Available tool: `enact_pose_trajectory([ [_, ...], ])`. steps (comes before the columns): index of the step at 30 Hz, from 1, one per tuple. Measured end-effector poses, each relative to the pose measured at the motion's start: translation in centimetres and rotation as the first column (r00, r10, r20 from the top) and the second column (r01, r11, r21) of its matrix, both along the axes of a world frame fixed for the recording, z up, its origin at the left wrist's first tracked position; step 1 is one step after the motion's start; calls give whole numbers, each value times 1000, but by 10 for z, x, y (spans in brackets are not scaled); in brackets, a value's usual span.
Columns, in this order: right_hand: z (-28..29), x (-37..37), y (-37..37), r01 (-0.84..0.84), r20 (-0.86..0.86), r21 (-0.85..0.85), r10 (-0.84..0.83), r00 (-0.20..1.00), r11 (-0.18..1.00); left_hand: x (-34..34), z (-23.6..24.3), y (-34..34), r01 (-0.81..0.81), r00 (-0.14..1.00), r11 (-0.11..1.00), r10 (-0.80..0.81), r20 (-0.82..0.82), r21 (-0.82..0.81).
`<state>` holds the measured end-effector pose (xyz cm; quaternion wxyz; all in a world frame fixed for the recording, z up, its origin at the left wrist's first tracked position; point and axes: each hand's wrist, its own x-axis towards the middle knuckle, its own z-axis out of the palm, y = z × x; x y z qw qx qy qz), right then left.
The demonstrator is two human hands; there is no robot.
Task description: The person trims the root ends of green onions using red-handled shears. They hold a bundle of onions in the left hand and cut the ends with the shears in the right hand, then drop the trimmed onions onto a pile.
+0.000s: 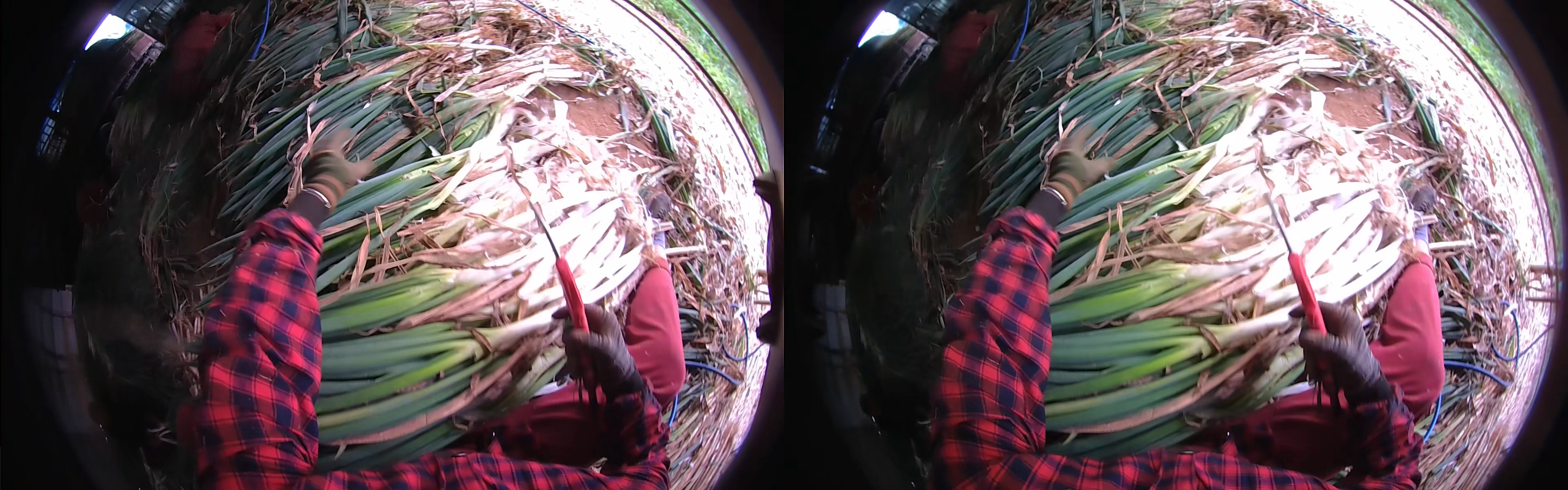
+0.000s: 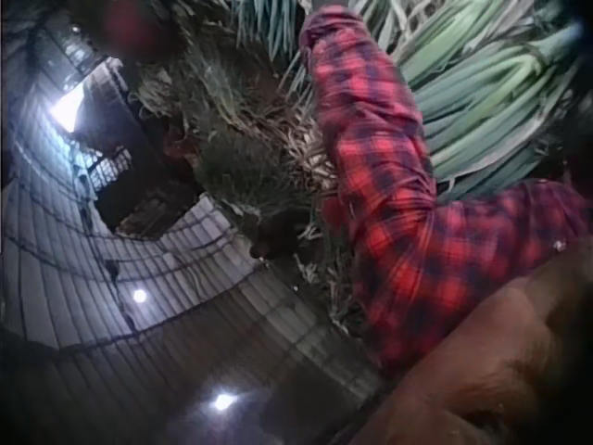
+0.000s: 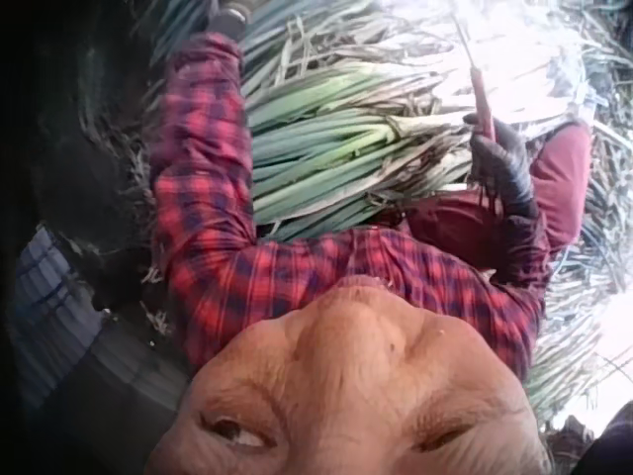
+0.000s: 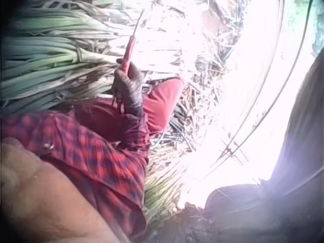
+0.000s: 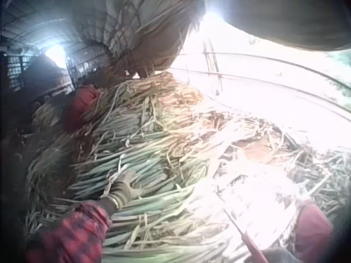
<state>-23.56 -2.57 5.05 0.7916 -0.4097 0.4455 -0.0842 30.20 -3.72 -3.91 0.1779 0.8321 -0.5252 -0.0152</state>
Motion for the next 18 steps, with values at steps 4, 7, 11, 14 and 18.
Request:
enact_pose_trajectory([
  [4, 21, 31, -9, -167, 152, 288, 127, 980, 943, 87, -21, 15, -513, 858, 823, 494, 141, 245],
  [7, 8, 32, -17, -169, 246, 364, 80, 966, 916, 95, -25, -5, -574, 819, 754, 523, 237, 318],
  [11, -22, 11, -16, -16, 73, 447, -19, 997, 895, 144, -44, -22, -530, 845, 795, 523, 110, 296],
  [14, -33, 1, -19, -59, 74, 510, 25, 997, 858, 187, -57, -16, -426, 886, 803, 463, 14, 417],
  [18, -2, 49, -32, -71, 33, 403, 63, 997, 913, 182, -80, -20, -471, 853, 372, 425, 304, 800],
])
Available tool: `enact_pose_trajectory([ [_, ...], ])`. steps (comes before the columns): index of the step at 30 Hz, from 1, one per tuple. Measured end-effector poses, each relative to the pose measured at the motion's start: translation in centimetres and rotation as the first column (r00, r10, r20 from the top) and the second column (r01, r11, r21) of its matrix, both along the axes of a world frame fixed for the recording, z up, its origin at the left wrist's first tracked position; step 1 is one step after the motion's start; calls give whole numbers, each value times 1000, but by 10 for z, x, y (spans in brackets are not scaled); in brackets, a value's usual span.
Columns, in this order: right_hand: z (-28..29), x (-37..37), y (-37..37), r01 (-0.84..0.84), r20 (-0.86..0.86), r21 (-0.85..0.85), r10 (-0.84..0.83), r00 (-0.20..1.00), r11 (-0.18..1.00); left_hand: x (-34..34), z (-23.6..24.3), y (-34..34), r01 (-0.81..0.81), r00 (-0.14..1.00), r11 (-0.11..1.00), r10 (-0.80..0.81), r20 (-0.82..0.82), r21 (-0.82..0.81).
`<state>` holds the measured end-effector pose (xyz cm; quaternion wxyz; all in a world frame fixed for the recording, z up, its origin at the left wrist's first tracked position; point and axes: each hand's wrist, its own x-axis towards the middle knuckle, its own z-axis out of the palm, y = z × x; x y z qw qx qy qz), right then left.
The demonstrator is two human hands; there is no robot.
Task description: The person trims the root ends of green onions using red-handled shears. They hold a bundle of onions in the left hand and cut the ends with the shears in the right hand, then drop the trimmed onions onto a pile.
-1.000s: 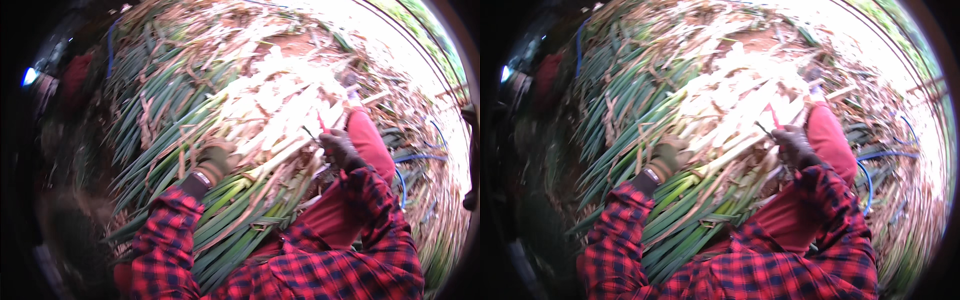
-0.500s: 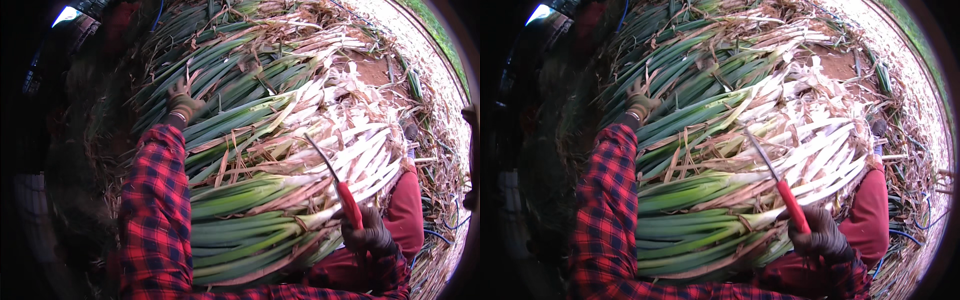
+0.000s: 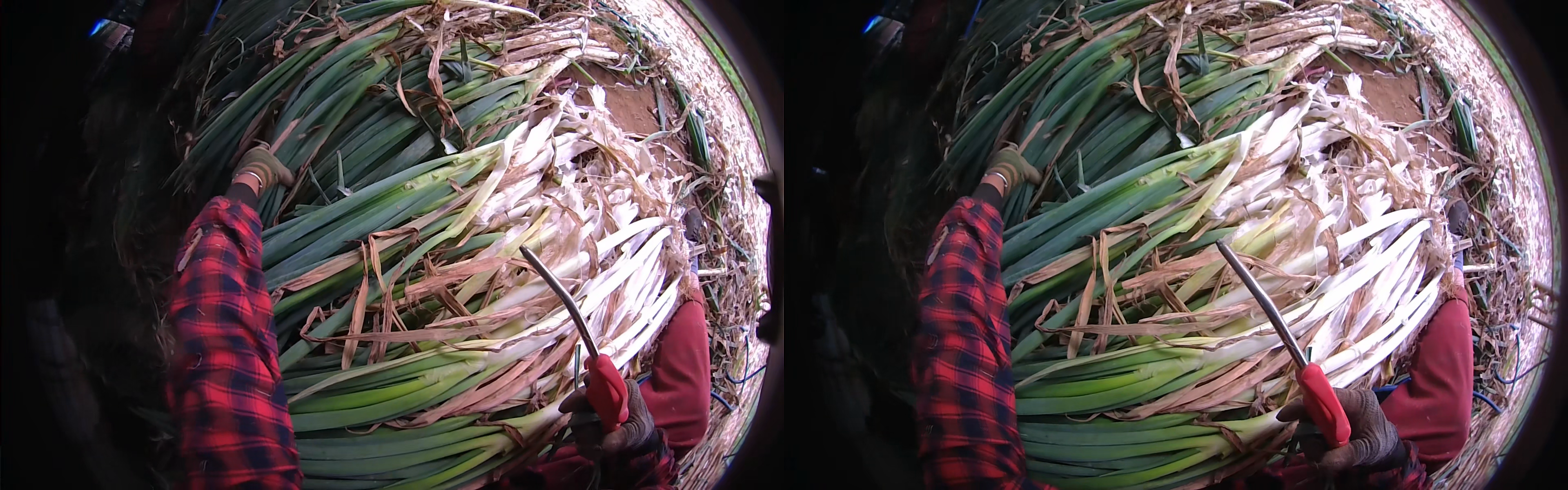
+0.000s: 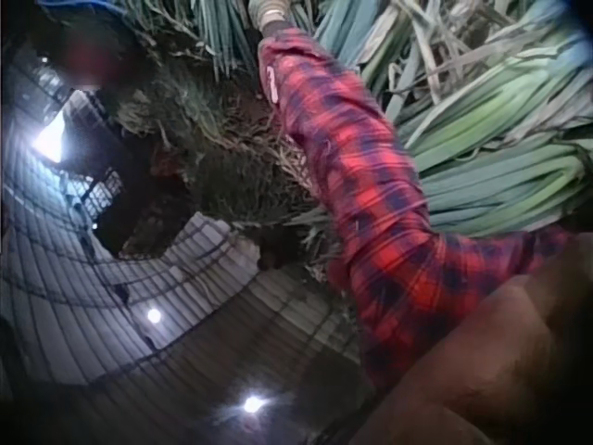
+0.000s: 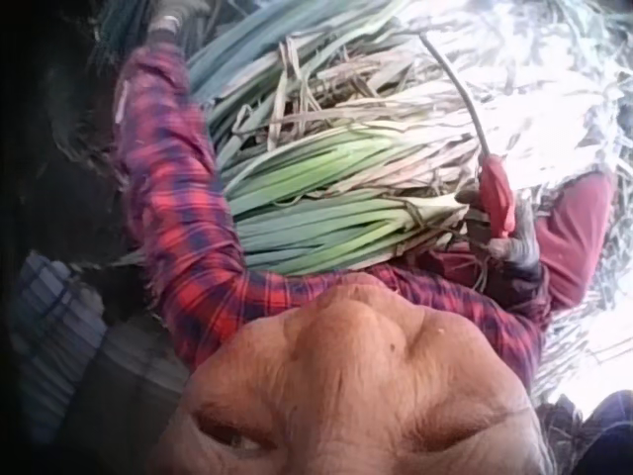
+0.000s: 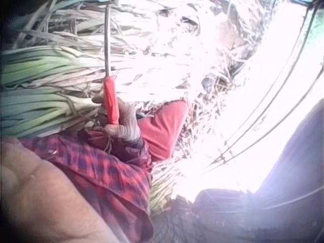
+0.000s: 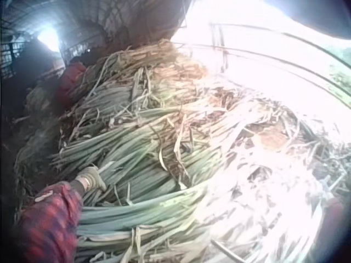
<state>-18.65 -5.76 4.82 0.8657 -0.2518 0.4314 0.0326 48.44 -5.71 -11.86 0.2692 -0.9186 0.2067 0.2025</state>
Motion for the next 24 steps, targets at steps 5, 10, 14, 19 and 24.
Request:
enact_pose_trajectory([
  [5, -9, -9, 13, 128, 103, -37, -123, 987, 991, -55, 46, -14, 85, 995, 988, -77, -64, 125],
  [10, -6, -12, 16, 152, 175, -104, -133, 976, 983, -119, 156, -24, 412, 911, 907, -409, -45, 87],
  [14, -11, -25, 20, 185, 298, -150, -134, 945, 971, -210, 250, -3, 619, 783, 780, -622, 3, 93],
  [19, -12, -52, 17, 275, 324, -180, -207, 923, 945, -340, 324, 114, 734, 669, 678, -731, -135, -35],
  [24, 6, -63, 28, 323, 314, -184, -256, 914, 928, -353, 337, 196, 813, 496, 580, -650, -575, 46],
])
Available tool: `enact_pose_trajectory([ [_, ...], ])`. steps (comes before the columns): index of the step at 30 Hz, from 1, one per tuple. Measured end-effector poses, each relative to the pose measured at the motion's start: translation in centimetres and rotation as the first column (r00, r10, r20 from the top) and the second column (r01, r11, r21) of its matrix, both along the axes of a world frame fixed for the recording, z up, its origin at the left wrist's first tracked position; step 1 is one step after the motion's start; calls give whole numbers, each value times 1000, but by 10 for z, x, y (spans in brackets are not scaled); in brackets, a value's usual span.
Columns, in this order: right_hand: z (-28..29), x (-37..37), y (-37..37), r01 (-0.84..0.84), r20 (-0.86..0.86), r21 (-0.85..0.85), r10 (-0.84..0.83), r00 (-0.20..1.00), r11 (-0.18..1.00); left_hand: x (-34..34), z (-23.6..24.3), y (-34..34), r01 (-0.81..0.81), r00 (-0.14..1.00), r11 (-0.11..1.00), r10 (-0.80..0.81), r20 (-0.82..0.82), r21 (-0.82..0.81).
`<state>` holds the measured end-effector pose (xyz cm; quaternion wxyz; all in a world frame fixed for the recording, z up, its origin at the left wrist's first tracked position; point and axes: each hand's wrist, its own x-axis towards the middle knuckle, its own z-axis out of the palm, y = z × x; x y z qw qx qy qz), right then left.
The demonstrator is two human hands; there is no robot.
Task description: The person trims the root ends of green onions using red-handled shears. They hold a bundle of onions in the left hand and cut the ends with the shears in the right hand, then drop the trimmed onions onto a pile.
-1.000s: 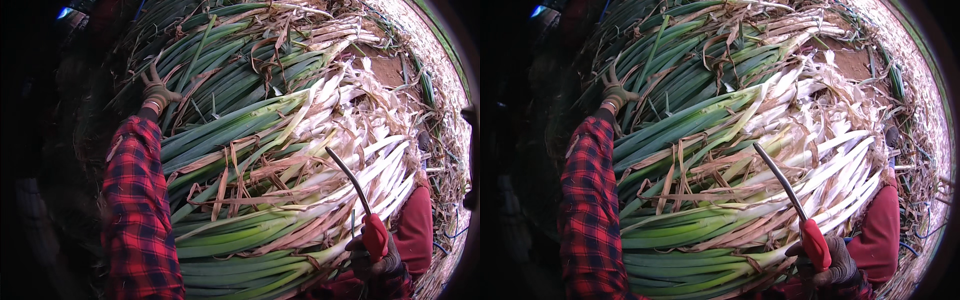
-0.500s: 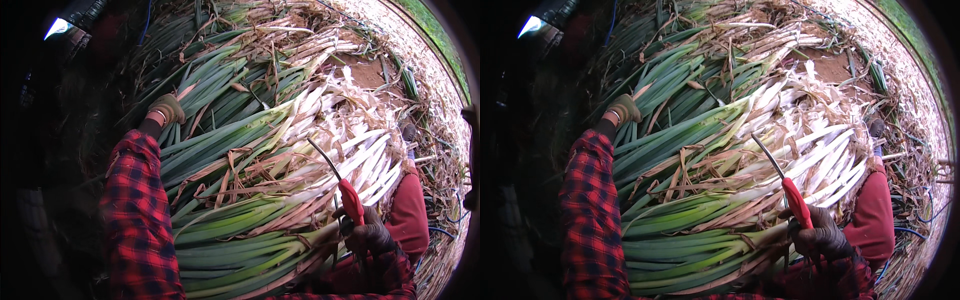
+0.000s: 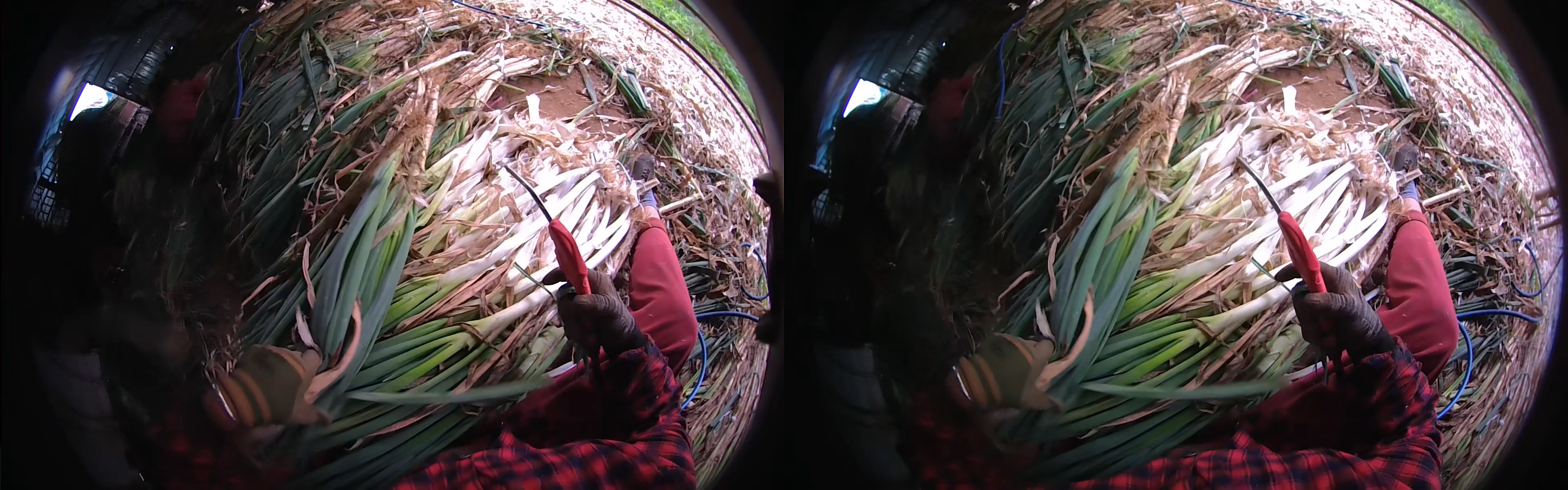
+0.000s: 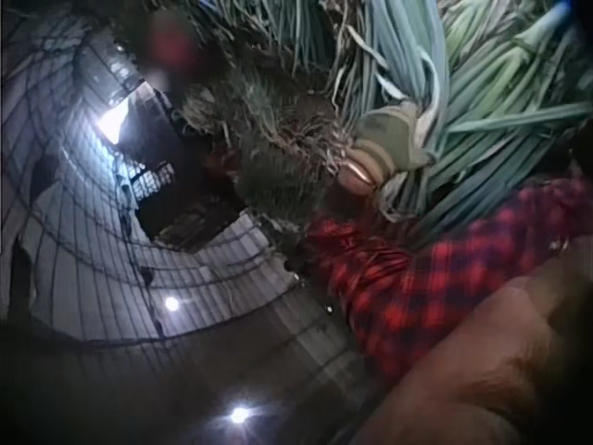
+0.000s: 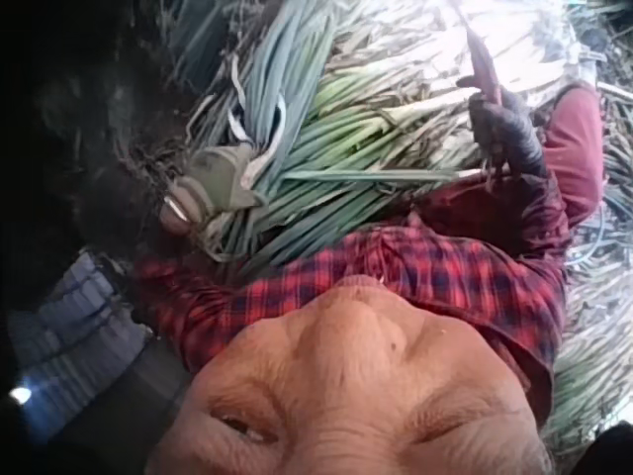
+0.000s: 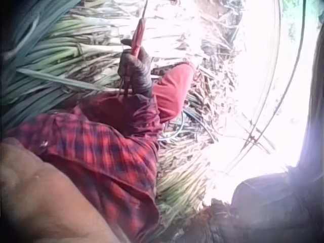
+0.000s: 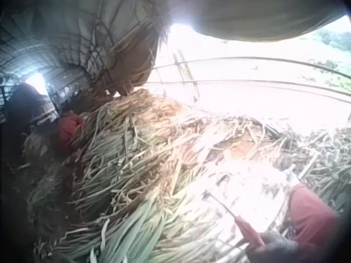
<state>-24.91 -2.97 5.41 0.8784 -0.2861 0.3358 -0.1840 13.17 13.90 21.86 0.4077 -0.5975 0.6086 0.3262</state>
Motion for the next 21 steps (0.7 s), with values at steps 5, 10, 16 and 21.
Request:
enact_pose_trajectory([
  [5, -12, 7, -1, -72, -5, -8, 72, 997, 997, 76, -18, -112, -693, 694, 485, 249, -675, -534],
  [10, -1, 15, -5, -107, -87, 21, 108, 990, 994, 269, -245, -164, -494, 746, 688, 649, 147, -531],
  [16, -10, 4, -10, -92, -110, 51, 97, 989, 994, 272, -336, -96, -634, 743, 462, 586, -323, -620],
  [21, -8, 5, -12, -125, -47, 98, 130, 990, 987, 271, -296, -94, -479, 854, 476, 447, -266, -737],
])
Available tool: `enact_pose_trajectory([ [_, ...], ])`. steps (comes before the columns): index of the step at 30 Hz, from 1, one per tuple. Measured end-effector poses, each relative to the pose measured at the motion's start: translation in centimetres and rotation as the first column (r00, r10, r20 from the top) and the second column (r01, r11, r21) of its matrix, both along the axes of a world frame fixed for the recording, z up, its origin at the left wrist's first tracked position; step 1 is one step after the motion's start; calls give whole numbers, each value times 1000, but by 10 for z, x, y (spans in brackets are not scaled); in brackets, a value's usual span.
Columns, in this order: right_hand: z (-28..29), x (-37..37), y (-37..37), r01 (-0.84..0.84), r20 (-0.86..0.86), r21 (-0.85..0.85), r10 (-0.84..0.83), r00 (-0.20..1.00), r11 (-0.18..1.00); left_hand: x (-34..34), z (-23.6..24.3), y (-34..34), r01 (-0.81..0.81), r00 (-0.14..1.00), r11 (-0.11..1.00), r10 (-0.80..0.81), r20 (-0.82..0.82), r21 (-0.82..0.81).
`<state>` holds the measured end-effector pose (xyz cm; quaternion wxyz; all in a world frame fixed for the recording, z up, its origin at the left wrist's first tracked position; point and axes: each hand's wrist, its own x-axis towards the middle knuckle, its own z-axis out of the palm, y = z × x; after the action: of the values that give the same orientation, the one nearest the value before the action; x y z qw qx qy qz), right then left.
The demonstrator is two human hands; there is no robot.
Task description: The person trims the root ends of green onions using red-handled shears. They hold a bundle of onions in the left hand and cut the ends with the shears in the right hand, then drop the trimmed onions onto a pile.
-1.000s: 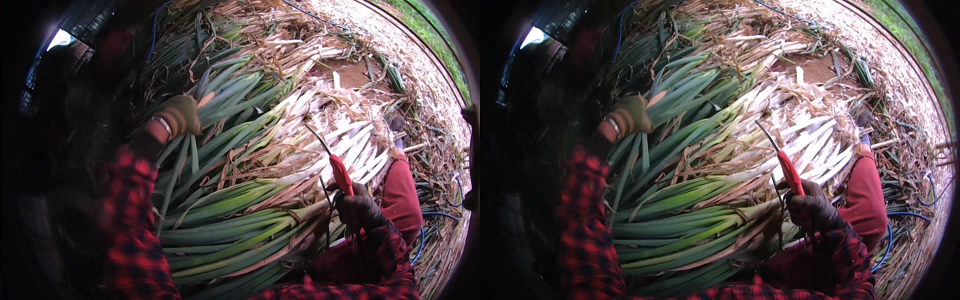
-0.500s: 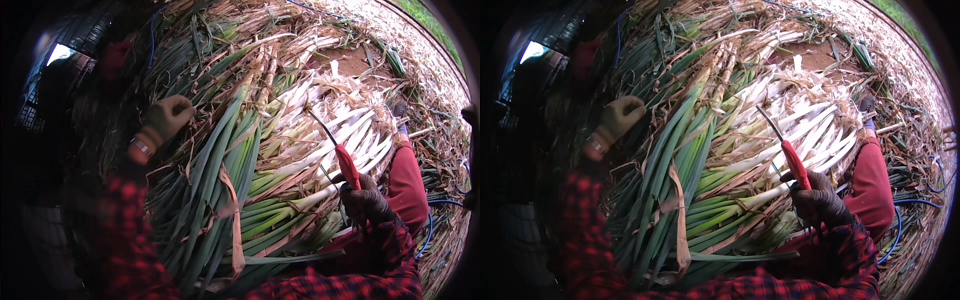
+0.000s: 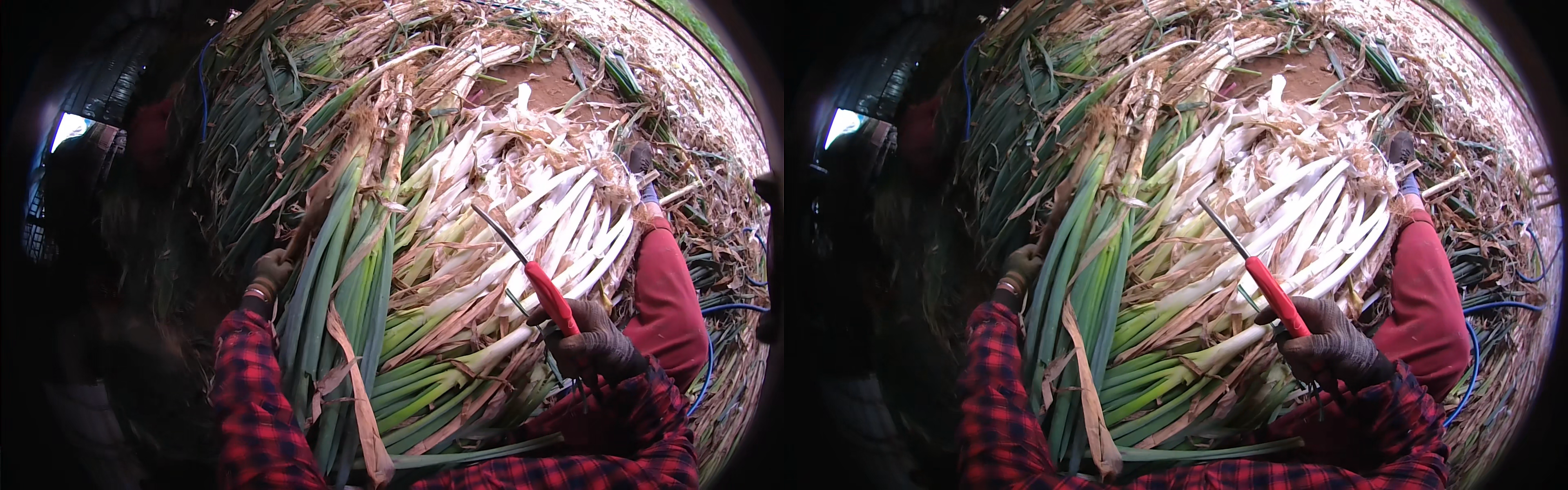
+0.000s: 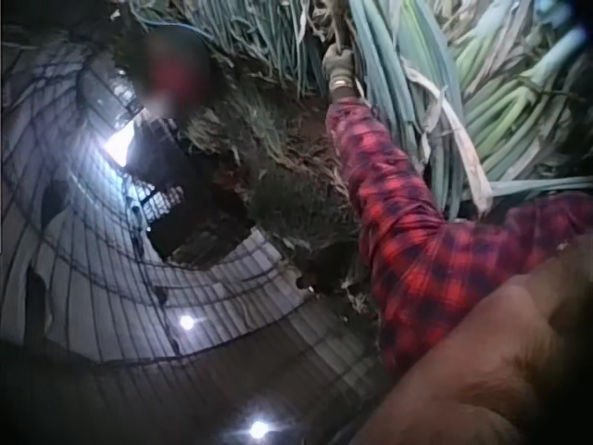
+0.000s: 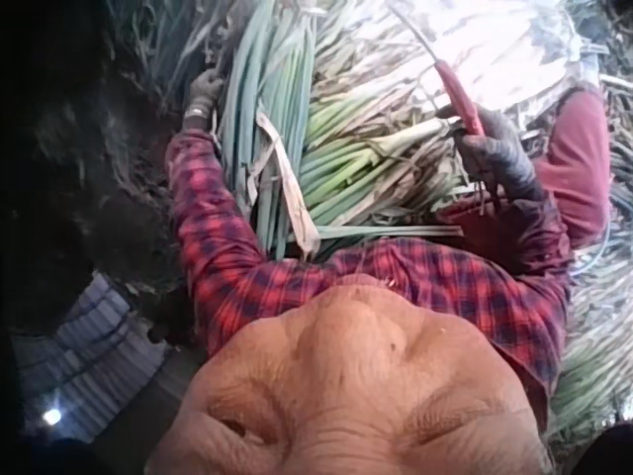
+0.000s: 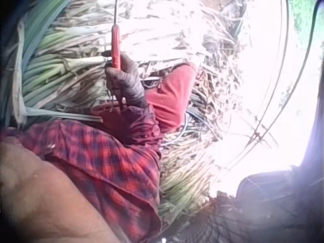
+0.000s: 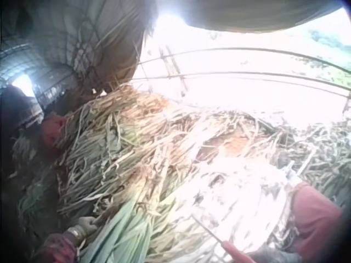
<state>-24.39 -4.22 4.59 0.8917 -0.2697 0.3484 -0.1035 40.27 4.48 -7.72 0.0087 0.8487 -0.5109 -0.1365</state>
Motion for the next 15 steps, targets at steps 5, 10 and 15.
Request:
enact_pose_trajectory([
  [5, -6, -1, 3, -4, -9, -46, 4, 1000, 999, 25, 97, -55, -160, 983, 940, 122, -140, -303],
  [10, -1, 0, -1, -32, -5, -77, 31, 999, 997, -51, 175, -202, 110, 878, 970, 8, 478, -218],
  [15, -7, -5, 4, -23, 7, -54, 23, 1000, 998, -155, 97, -288, -24, 926, 997, 50, 374, -72],
])
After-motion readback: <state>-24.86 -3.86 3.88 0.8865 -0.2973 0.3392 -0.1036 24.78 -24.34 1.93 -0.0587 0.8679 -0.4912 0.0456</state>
